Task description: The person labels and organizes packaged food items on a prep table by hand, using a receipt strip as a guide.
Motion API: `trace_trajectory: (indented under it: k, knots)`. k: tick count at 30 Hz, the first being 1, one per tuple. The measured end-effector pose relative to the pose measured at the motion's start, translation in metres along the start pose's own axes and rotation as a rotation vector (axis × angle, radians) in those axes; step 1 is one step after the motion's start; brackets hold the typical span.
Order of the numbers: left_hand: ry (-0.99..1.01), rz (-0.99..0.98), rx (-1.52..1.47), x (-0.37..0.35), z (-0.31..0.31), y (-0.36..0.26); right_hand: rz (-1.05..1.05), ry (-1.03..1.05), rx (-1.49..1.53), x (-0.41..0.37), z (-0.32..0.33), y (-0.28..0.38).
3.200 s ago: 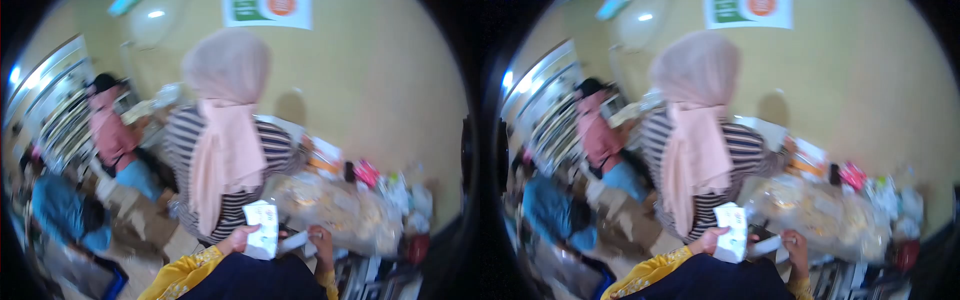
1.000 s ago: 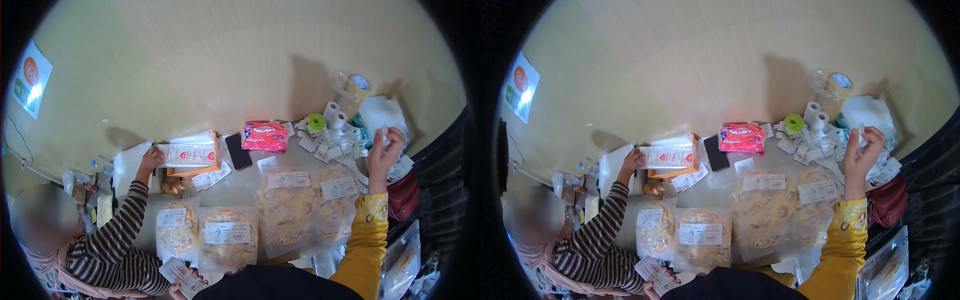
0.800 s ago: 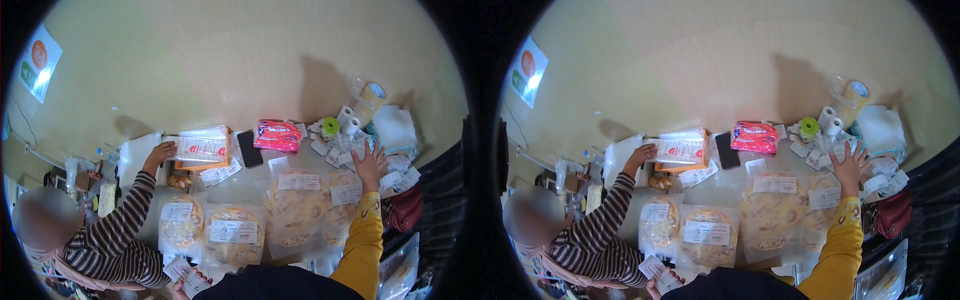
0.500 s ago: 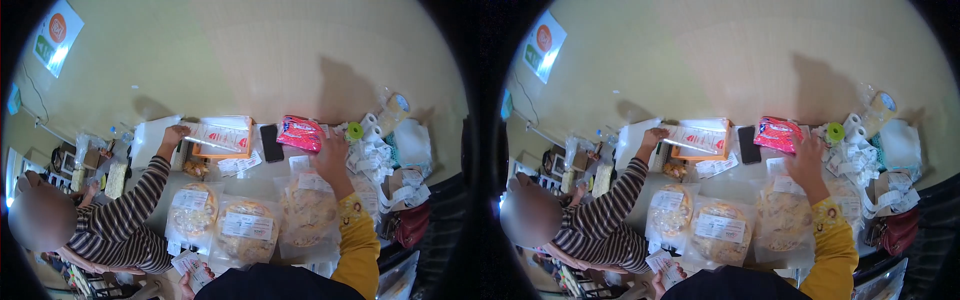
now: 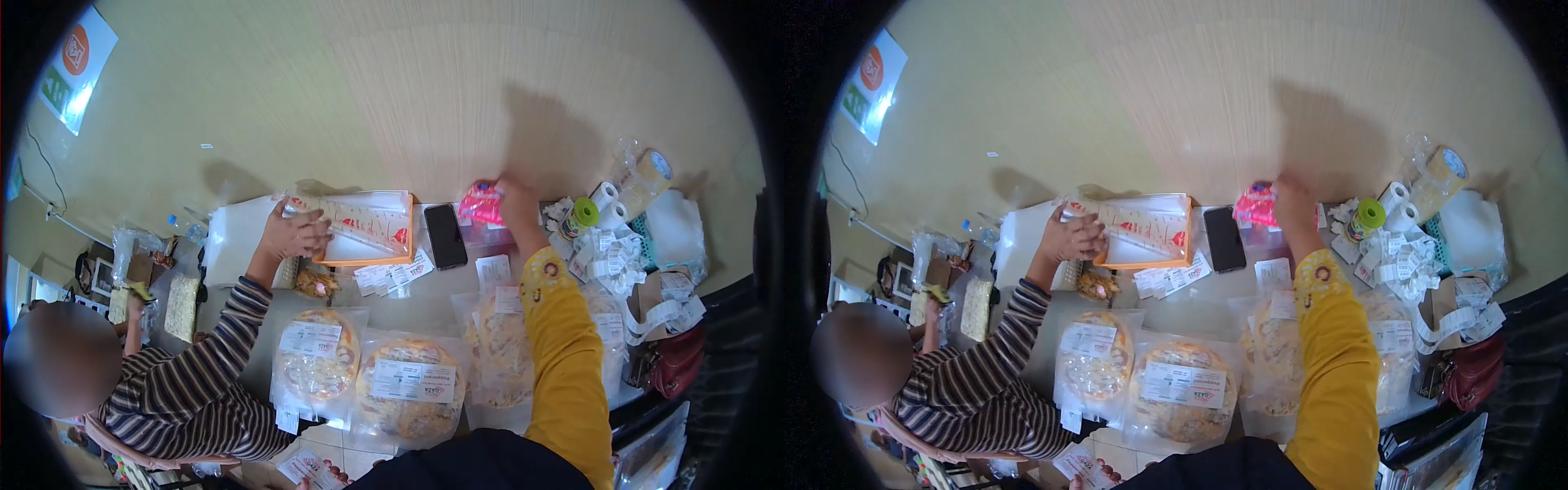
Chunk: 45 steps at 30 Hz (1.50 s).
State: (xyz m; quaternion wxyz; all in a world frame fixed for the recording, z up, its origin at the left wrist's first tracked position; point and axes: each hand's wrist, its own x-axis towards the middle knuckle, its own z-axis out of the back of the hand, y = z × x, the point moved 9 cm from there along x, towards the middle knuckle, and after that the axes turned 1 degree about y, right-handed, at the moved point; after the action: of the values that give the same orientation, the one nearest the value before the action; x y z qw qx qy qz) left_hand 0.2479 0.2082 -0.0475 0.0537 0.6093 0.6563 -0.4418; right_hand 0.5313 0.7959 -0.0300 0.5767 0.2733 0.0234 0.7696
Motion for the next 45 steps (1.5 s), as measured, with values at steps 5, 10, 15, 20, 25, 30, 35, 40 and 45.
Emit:
trace_trajectory:
  k: [5,10,15,20,25,30,35,40,45]
  knots:
    - [0.024,0.027,0.018,0.017,-0.004,-0.004,0.046,-0.25,0.215,0.024,0.125,0.007]
    - [0.061,0.046,0.053,0.033,-0.017,-0.011,0.134,-0.441,0.312,0.024,0.205,0.021]
    - [0.084,0.071,0.065,0.044,-0.025,-0.009,0.215,-0.584,0.334,0.013,0.222,0.029]
    - [0.054,0.073,0.046,0.039,-0.019,-0.003,0.197,-0.567,0.407,0.014,0.193,0.024]
    - [0.032,0.06,0.025,0.032,-0.012,-0.001,0.218,-0.317,0.198,0.001,0.131,0.028]
    - [0.006,0.032,-0.011,0.025,-0.007,-0.001,0.206,0.177,-0.036,-0.043,0.004,0.036]
    - [-0.022,0.0,-0.046,0.017,0.0,0.0,0.292,0.477,0.117,-0.088,-0.045,0.116]
    - [-0.044,-0.023,-0.064,0.012,0.008,-0.002,0.468,0.739,0.156,-0.137,-0.101,0.172]
    - [-0.063,-0.022,-0.065,0.006,0.016,-0.002,0.369,1.263,0.378,-0.204,-0.156,0.196]
